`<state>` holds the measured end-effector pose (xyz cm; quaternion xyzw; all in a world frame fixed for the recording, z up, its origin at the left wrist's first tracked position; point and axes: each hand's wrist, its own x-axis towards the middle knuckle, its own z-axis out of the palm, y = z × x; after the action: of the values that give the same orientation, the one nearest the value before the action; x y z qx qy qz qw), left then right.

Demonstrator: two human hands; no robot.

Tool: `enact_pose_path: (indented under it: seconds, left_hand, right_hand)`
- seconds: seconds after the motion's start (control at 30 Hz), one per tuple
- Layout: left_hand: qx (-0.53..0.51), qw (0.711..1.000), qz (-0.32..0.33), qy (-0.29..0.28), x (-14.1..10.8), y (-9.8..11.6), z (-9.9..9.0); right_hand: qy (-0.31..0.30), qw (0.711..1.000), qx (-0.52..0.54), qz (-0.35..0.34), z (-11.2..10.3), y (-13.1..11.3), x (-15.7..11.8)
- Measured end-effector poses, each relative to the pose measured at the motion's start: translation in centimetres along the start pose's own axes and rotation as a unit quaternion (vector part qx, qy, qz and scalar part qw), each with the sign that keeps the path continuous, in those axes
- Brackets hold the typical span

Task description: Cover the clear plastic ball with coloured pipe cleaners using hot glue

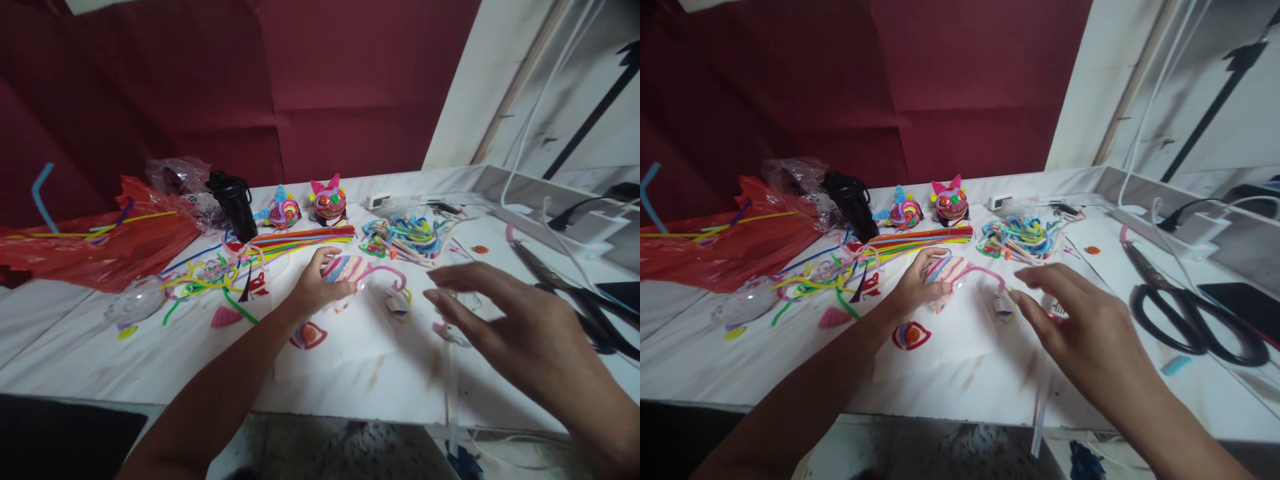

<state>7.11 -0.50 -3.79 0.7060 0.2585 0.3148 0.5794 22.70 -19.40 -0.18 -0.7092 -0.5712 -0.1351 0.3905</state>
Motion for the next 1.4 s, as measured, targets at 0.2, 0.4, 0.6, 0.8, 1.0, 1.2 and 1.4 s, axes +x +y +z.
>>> enact_pose_path:
  seconds: [0.2,0.4,0.6,0.8,1.0,1.2,1.4]
  left_hand:
    - [0.039,0.996,0.058,0.051,0.4,-0.7,-0.2]
    - [0.068,0.991,0.094,0.072,0.7,-1.1,0.0]
    - [0.082,0.991,0.083,0.066,0.7,-0.7,0.1]
    - [0.074,0.992,0.084,0.063,0.6,-0.8,0.1]
    - [0.076,0.992,0.08,0.059,0.3,-0.7,0.3]
    - [0.073,0.994,0.068,0.049,0.0,-0.5,0.6]
    - [0.06,0.995,0.064,0.049,-0.1,-0.5,0.7]
  right_hand:
    - [-0.059,0.988,-0.084,0.112,0.0,2.7,-7.1]
    - [-0.107,0.965,-0.092,0.22,1.4,3.2,-9.3]
    - [-0.134,0.963,-0.102,0.212,3.1,3.8,-8.8]
    - [-0.069,0.973,-0.163,0.149,2.6,4.2,-9.5]
    - [-0.099,0.954,-0.283,0.006,0.6,8.5,-8.6]
    - [-0.209,0.948,-0.241,0.005,0.5,10.4,-6.7]
    - [-0.163,0.97,-0.135,0.118,-0.7,10.0,-6.1]
